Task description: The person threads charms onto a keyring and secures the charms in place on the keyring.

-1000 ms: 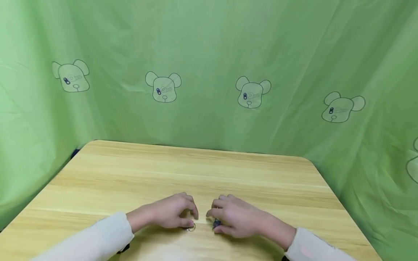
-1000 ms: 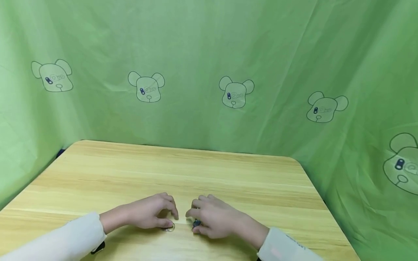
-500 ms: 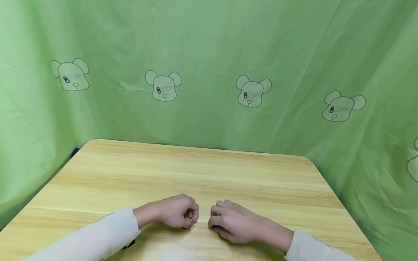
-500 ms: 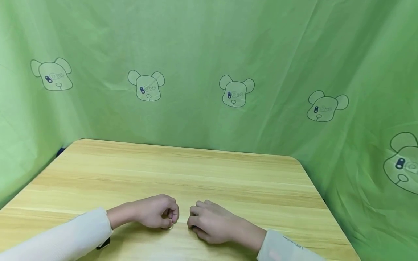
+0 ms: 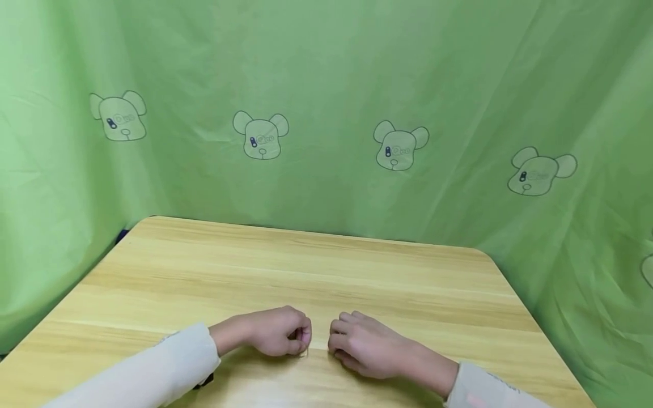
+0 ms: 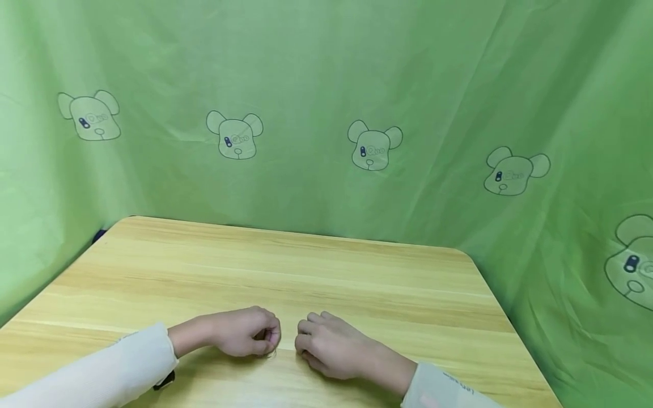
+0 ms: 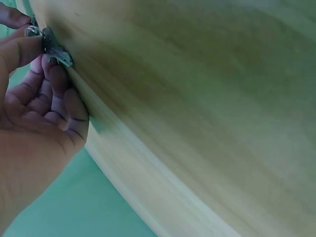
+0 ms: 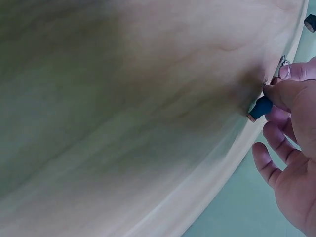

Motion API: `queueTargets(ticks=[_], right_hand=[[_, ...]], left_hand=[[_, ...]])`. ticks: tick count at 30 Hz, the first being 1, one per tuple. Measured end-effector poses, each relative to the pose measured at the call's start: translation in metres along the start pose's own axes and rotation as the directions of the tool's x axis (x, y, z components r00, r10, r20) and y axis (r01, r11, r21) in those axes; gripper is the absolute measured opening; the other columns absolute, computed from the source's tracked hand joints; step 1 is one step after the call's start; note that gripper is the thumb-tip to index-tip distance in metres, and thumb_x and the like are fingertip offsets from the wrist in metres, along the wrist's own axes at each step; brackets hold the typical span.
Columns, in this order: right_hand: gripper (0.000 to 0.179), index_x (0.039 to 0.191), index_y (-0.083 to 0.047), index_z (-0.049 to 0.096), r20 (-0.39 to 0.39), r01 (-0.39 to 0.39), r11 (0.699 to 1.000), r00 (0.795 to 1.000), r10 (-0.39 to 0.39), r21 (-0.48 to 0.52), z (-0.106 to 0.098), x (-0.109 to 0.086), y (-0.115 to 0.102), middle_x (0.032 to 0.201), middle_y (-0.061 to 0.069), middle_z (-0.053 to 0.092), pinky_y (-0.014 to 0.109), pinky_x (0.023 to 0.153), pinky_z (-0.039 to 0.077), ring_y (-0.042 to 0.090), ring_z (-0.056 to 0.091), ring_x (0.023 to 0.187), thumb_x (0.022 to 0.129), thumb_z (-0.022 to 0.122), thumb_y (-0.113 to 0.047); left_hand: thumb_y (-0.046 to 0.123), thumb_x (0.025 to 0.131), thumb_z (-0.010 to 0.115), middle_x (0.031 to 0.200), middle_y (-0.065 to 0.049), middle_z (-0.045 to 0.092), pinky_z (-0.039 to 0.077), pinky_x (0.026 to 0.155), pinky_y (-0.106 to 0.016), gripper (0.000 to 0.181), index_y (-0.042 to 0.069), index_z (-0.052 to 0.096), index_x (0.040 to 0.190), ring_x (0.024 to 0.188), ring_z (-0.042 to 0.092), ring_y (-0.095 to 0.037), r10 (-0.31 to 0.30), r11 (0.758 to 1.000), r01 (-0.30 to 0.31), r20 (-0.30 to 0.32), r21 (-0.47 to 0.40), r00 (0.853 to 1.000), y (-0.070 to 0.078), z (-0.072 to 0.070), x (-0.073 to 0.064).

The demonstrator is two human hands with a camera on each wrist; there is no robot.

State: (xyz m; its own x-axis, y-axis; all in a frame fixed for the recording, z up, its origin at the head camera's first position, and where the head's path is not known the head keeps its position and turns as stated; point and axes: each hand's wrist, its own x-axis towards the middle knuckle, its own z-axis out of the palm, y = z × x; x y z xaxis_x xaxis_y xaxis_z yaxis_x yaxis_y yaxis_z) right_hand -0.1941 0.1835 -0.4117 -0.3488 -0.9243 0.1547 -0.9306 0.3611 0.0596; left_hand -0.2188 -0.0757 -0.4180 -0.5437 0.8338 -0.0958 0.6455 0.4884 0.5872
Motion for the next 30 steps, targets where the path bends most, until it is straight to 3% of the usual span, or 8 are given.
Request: queueTargets(ticks=[9, 14, 21, 26, 30], right_hand=[[0.002, 0.101, -0.018, 0.063, -0.019, -0.080, 0.996, 0.997, 0.080, -0.030, -0.004, 0.002, 0.002, 0.098, -0.010, 0.057, 0.023, 0.077, 0.046, 0.007, 0.050, 0.088, 0.100, 0.064, -0.016], [0.010, 0.100, -0.016, 0.062, -0.078, -0.122, 0.992, 0.989, 0.122, -0.004, -0.009, 0.005, 0.005, 0.098, -0.009, 0.057, 0.025, 0.081, 0.050, 0.008, 0.052, 0.091, 0.096, 0.067, -0.008], [0.011, 0.098, -0.014, 0.063, -0.178, -0.182, 0.963, 0.960, 0.218, 0.200, -0.016, 0.010, 0.010, 0.097, -0.010, 0.054, 0.021, 0.080, 0.050, 0.007, 0.049, 0.092, 0.096, 0.068, -0.005], [0.010, 0.098, -0.016, 0.060, -0.213, -0.208, 0.919, 0.933, 0.289, 0.336, -0.024, 0.012, 0.015, 0.094, -0.011, 0.053, 0.022, 0.077, 0.048, 0.006, 0.046, 0.091, 0.100, 0.063, -0.007], [0.010, 0.098, -0.015, 0.060, -0.262, -0.184, 0.883, 0.911, 0.317, 0.431, -0.029, 0.016, 0.021, 0.093, -0.010, 0.058, 0.023, 0.073, 0.048, 0.006, 0.049, 0.088, 0.101, 0.061, -0.005]], left_hand=[[0.003, 0.095, 0.063, 0.074, 0.013, 0.063, 0.052, 0.063, -0.018, 0.014, 0.016, 0.063, 0.089, 0.066, 0.057, 0.001, -0.026, 0.984, 0.016, -0.051, -0.177, 0.998, -0.008, 0.001, -0.004], [0.001, 0.094, 0.062, 0.076, 0.010, 0.064, 0.052, 0.063, -0.019, 0.015, 0.015, 0.063, 0.090, 0.067, 0.058, 0.000, -0.031, 0.972, 0.010, -0.084, -0.236, 0.996, -0.009, -0.001, -0.004], [0.003, 0.098, 0.063, 0.082, 0.008, 0.064, 0.052, 0.068, -0.019, 0.010, 0.012, 0.063, 0.095, 0.072, 0.056, -0.001, -0.031, 0.952, -0.020, -0.161, -0.305, 0.987, -0.006, -0.007, 0.000], [-0.001, 0.096, 0.060, 0.086, 0.004, 0.065, 0.052, 0.070, -0.022, 0.010, 0.008, 0.063, 0.098, 0.076, 0.058, -0.007, -0.043, 0.938, -0.043, -0.240, -0.343, 0.970, -0.002, -0.014, 0.001], [0.001, 0.097, 0.061, 0.089, 0.001, 0.065, 0.053, 0.074, -0.024, 0.007, 0.006, 0.064, 0.101, 0.081, 0.060, -0.011, -0.066, 0.920, -0.057, -0.295, -0.388, 0.953, 0.000, -0.018, 0.003]])
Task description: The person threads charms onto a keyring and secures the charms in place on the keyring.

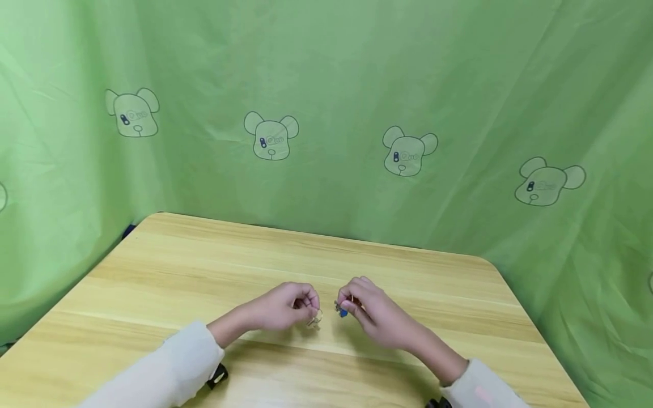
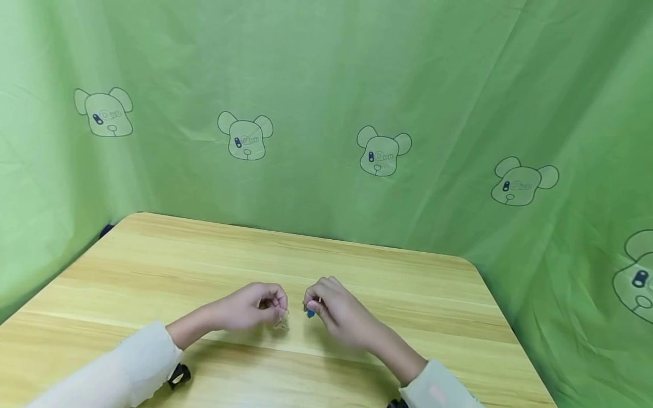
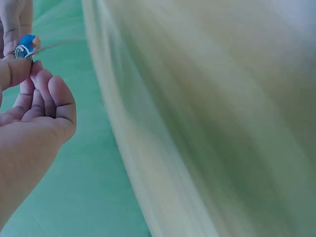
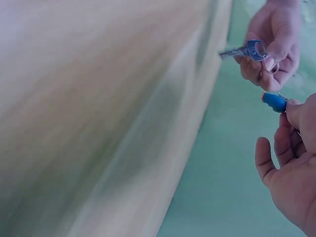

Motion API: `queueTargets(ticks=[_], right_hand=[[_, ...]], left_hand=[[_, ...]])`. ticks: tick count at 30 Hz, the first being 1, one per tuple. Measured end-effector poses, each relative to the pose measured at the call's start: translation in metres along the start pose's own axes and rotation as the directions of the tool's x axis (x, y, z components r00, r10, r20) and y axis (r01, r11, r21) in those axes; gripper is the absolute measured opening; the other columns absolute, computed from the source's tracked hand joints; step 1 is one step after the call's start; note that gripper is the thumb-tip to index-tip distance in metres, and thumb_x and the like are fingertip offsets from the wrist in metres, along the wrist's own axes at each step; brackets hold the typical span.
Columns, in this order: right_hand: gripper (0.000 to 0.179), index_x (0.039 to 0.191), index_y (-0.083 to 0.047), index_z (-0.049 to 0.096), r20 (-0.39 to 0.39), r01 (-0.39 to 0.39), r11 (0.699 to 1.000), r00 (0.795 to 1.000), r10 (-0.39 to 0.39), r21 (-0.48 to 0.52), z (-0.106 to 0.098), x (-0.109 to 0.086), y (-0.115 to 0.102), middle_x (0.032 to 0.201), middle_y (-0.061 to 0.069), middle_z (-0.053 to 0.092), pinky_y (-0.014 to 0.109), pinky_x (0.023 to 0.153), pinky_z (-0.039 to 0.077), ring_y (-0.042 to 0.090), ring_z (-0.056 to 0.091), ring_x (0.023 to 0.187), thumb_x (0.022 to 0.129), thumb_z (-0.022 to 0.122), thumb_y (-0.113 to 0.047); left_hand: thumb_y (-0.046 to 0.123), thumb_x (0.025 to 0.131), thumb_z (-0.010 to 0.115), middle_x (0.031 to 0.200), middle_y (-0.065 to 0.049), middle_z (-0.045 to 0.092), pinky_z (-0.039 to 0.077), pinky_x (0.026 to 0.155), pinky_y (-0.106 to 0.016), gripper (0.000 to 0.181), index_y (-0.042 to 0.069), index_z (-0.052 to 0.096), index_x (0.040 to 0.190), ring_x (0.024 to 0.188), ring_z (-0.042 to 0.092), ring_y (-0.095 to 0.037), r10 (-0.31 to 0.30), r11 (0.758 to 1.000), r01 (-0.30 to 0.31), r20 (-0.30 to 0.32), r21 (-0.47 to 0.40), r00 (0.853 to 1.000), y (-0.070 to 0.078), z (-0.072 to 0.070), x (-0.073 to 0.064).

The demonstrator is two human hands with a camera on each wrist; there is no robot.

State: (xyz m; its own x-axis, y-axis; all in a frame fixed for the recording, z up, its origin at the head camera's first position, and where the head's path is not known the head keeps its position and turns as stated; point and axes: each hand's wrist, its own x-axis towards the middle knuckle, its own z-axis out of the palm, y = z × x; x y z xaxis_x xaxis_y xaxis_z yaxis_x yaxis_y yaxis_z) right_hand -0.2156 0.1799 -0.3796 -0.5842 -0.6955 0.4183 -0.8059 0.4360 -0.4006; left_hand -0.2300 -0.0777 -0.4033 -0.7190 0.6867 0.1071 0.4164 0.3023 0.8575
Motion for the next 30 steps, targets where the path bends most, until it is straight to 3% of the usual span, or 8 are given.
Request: queueTargets(ticks=[9, 17, 24, 30], right_hand=[[0.009, 0.100, -0.014, 0.063, -0.095, -0.072, 0.989, 0.992, 0.085, 0.133, -0.013, 0.012, 0.003, 0.094, -0.006, 0.062, 0.027, 0.073, 0.052, 0.010, 0.057, 0.083, 0.103, 0.059, -0.007], [0.009, 0.100, -0.015, 0.066, -0.163, -0.082, 0.986, 0.981, 0.106, 0.146, -0.021, 0.021, 0.002, 0.093, -0.006, 0.062, 0.028, 0.073, 0.052, 0.012, 0.058, 0.082, 0.102, 0.061, -0.007], [0.013, 0.100, -0.015, 0.066, -0.230, -0.050, 0.985, 0.969, 0.088, 0.163, -0.024, 0.027, 0.003, 0.096, -0.006, 0.062, 0.029, 0.073, 0.053, 0.014, 0.057, 0.084, 0.100, 0.062, -0.002], [0.014, 0.100, -0.013, 0.063, -0.267, -0.038, 0.986, 0.960, 0.081, 0.163, -0.024, 0.032, -0.001, 0.097, -0.005, 0.059, 0.029, 0.073, 0.052, 0.015, 0.056, 0.084, 0.100, 0.062, 0.001]], left_hand=[[0.010, 0.101, 0.063, 0.091, -0.002, 0.068, 0.053, 0.072, -0.025, 0.013, 0.000, 0.070, 0.107, 0.085, 0.063, -0.017, -0.015, 0.995, 0.000, -0.151, -0.096, 0.988, 0.012, -0.002, 0.013], [0.015, 0.098, 0.069, 0.091, -0.004, 0.070, 0.056, 0.080, -0.039, 0.013, 0.004, 0.073, 0.104, 0.085, 0.063, -0.024, -0.107, 0.968, 0.029, -0.302, -0.251, 0.947, 0.023, -0.007, 0.015], [0.018, 0.099, 0.069, 0.096, -0.006, 0.071, 0.055, 0.086, -0.035, 0.023, -0.002, 0.071, 0.109, 0.091, 0.064, -0.023, -0.157, 0.909, 0.007, -0.327, -0.416, 0.932, 0.033, -0.012, 0.018], [0.019, 0.099, 0.069, 0.096, -0.005, 0.072, 0.054, 0.087, -0.034, 0.023, -0.002, 0.071, 0.108, 0.090, 0.064, -0.018, -0.204, 0.877, 0.017, -0.339, -0.481, 0.918, 0.040, -0.012, 0.024]])
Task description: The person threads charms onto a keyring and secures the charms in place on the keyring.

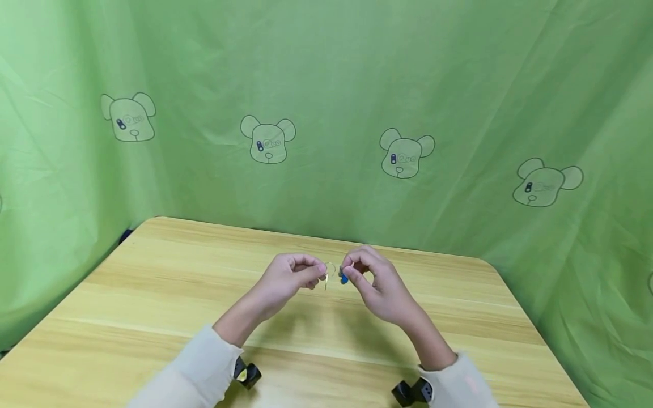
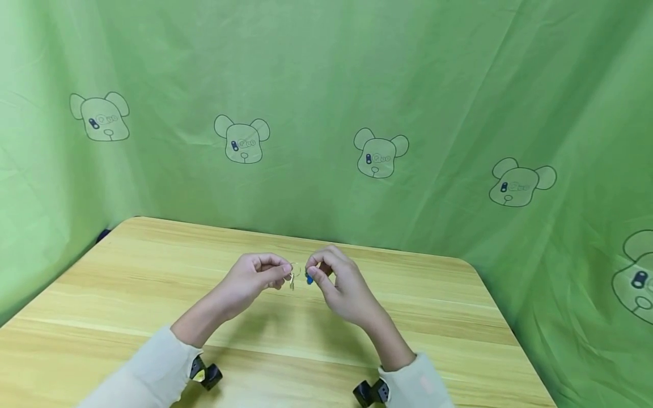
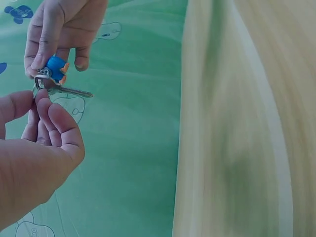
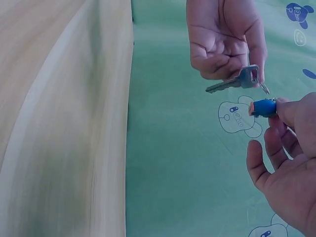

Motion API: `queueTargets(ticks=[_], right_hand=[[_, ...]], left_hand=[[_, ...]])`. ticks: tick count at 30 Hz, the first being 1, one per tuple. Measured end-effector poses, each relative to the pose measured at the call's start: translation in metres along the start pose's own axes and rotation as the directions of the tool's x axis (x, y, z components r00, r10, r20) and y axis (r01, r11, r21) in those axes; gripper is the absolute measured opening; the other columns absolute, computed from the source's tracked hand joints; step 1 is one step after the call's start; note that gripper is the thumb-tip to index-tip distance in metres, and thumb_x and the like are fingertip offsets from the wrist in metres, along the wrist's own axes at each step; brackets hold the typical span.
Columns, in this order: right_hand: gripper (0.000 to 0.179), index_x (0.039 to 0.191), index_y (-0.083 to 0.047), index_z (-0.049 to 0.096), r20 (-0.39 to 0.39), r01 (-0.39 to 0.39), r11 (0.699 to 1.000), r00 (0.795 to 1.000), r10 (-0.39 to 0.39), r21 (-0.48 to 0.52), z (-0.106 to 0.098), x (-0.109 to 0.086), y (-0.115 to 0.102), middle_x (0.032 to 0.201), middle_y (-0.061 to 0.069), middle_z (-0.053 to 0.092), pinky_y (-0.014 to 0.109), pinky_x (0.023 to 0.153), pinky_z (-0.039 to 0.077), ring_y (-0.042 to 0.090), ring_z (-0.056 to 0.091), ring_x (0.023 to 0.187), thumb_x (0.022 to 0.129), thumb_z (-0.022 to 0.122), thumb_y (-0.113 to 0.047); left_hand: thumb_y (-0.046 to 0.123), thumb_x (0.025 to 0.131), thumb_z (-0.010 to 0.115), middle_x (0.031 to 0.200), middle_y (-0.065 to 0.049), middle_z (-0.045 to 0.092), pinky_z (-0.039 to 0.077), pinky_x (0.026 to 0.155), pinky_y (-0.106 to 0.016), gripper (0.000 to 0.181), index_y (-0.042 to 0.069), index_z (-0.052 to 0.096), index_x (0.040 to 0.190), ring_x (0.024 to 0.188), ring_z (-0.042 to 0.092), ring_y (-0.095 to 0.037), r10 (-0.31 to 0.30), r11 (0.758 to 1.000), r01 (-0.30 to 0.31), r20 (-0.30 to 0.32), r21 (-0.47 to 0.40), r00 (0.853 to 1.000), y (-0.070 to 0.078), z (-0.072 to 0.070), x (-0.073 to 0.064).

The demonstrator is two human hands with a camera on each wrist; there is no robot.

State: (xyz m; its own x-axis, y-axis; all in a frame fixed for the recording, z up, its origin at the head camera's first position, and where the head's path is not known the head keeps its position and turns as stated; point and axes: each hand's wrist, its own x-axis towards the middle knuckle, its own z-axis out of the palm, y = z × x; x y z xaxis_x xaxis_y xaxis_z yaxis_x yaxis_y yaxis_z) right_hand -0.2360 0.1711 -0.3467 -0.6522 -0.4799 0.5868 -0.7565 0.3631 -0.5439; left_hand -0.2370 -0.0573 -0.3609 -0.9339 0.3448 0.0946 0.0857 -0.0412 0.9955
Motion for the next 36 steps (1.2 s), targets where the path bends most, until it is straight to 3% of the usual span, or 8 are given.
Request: queueTargets(ticks=[10, 23, 27, 36], right_hand=[[0.004, 0.101, -0.006, 0.066, -0.065, -0.024, 0.999, 0.997, 0.027, 0.048, 0.010, -0.002, -0.002, 0.099, 0.000, 0.062, 0.029, 0.076, 0.051, 0.016, 0.059, 0.087, 0.101, 0.062, -0.006], [0.005, 0.101, -0.009, 0.071, -0.135, -0.039, 0.999, 0.990, 0.040, 0.004, 0.009, 0.000, -0.001, 0.097, -0.003, 0.064, 0.028, 0.069, 0.049, 0.014, 0.059, 0.081, 0.098, 0.067, -0.009], [0.005, 0.100, -0.007, 0.072, -0.143, -0.033, 0.999, 0.989, 0.032, -0.002, 0.010, 0.000, 0.001, 0.097, 0.000, 0.066, 0.028, 0.068, 0.049, 0.015, 0.060, 0.084, 0.098, 0.067, -0.007], [0.005, 0.098, -0.007, 0.074, -0.147, -0.057, 0.998, 0.987, 0.057, 0.009, 0.011, 0.000, 0.003, 0.098, -0.001, 0.068, 0.026, 0.074, 0.051, 0.015, 0.061, 0.087, 0.096, 0.069, -0.007]], left_hand=[[0.012, 0.097, 0.070, 0.092, -0.004, 0.069, 0.054, 0.083, -0.032, 0.024, -0.010, 0.067, 0.108, 0.084, 0.062, -0.015, -0.021, 0.983, 0.013, -0.041, -0.181, 0.999, -0.002, 0.010, 0.003], [0.011, 0.096, 0.070, 0.091, -0.005, 0.072, 0.053, 0.081, -0.030, 0.017, -0.005, 0.071, 0.102, 0.088, 0.064, -0.018, -0.050, 0.983, 0.038, -0.058, -0.178, 0.997, 0.004, 0.014, 0.000], [0.011, 0.096, 0.070, 0.092, -0.006, 0.073, 0.053, 0.079, -0.029, 0.022, -0.009, 0.069, 0.106, 0.088, 0.065, -0.018, -0.054, 0.983, 0.044, -0.052, -0.181, 0.997, 0.002, 0.014, 0.000], [0.013, 0.097, 0.070, 0.098, -0.011, 0.074, 0.054, 0.082, -0.030, 0.019, -0.005, 0.072, 0.105, 0.090, 0.065, -0.018, -0.064, 0.984, 0.057, -0.035, -0.171, 0.997, 0.002, 0.015, -0.001]])
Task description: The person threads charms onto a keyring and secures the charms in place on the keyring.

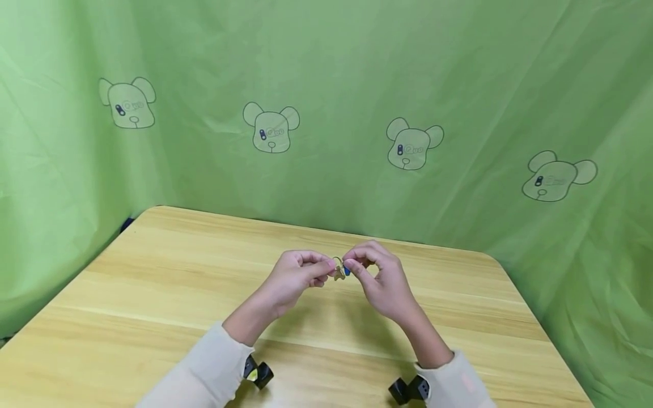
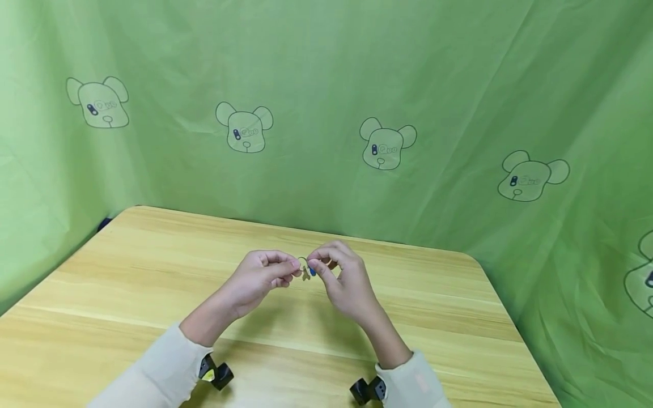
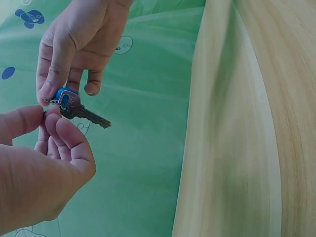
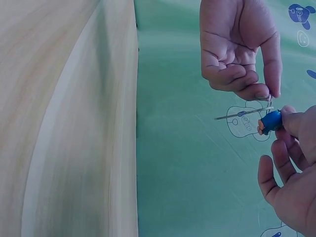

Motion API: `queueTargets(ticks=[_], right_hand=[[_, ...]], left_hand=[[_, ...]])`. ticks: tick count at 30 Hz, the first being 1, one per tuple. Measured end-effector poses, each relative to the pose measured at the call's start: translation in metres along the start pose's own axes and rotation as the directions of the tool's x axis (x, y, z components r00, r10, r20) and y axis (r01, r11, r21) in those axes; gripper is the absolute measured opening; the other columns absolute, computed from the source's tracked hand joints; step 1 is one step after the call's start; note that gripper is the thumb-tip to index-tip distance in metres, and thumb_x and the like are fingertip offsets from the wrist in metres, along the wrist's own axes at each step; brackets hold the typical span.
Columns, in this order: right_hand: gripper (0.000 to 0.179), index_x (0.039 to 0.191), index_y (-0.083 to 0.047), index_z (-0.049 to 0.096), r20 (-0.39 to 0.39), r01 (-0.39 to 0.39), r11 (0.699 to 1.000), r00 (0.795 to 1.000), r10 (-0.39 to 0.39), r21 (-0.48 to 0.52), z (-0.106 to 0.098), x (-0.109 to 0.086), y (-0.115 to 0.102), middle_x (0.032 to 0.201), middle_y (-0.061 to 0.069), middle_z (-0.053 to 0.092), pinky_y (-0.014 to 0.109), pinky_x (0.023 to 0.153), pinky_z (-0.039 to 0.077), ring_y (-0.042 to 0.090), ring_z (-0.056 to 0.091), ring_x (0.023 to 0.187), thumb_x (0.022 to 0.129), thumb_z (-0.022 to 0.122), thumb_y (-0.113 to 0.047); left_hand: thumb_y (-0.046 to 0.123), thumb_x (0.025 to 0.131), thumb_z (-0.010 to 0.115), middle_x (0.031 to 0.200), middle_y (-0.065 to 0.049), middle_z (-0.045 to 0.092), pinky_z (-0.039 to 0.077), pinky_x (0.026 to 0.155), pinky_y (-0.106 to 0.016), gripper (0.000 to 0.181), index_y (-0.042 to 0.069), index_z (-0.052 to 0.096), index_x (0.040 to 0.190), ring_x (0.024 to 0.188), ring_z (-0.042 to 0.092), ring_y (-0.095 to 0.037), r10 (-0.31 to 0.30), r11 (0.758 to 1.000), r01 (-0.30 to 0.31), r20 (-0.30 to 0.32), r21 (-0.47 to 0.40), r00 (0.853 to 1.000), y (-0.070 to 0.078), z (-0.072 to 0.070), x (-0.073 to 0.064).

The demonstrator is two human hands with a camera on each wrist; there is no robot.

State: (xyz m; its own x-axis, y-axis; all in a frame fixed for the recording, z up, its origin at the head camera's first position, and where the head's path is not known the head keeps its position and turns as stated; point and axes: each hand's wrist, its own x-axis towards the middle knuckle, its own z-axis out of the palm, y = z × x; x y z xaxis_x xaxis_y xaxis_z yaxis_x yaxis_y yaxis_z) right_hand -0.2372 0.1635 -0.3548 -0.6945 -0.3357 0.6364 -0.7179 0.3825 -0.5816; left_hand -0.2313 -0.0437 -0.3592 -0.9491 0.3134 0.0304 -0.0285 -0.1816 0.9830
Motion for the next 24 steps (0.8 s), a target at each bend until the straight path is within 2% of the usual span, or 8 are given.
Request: queueTargets(ticks=[12, 19, 24], right_hand=[[0.007, 0.097, -0.010, 0.076, 0.009, -0.025, 1.000, 1.000, 0.025, -0.015, -0.0029, 0.0008, -0.0015, 0.098, -0.005, 0.069, 0.027, 0.075, 0.052, 0.014, 0.061, 0.084, 0.095, 0.071, -0.006], [0.005, 0.096, -0.005, 0.075, -0.002, -0.008, 1.000, 1.000, 0.008, -0.030, -0.0035, 0.0010, -0.0003, 0.097, -0.002, 0.069, 0.025, 0.075, 0.051, 0.014, 0.061, 0.085, 0.095, 0.071, -0.008], [0.004, 0.094, -0.005, 0.074, 0.002, 0.022, 0.999, 1.000, -0.022, -0.024, -0.0018, 0.0025, 0.0002, 0.097, -0.004, 0.069, 0.022, 0.076, 0.050, 0.014, 0.062, 0.088, 0.095, 0.072, -0.008]], left_hand=[[0.014, 0.098, 0.070, 0.099, -0.010, 0.073, 0.055, 0.088, -0.036, 0.020, -0.004, 0.071, 0.107, 0.090, 0.064, -0.017, -0.018, 1.000, 0.018, 0.008, 0.019, 1.000, 0.0003, -0.0010, 0.0005], [0.010, 0.098, 0.068, 0.096, -0.007, 0.072, 0.054, 0.080, -0.028, 0.026, -0.012, 0.066, 0.112, 0.084, 0.062, -0.014, -0.014, 1.000, 0.014, 0.031, -0.015, 0.999, 0.0002, 0.0016, 0.0017], [0.010, 0.098, 0.068, 0.093, -0.007, 0.072, 0.053, 0.079, -0.027, 0.021, -0.009, 0.068, 0.109, 0.086, 0.062, -0.016, -0.014, 0.999, 0.015, 0.023, -0.041, 1.000, 0.0009, 0.0010, 0.0012]])
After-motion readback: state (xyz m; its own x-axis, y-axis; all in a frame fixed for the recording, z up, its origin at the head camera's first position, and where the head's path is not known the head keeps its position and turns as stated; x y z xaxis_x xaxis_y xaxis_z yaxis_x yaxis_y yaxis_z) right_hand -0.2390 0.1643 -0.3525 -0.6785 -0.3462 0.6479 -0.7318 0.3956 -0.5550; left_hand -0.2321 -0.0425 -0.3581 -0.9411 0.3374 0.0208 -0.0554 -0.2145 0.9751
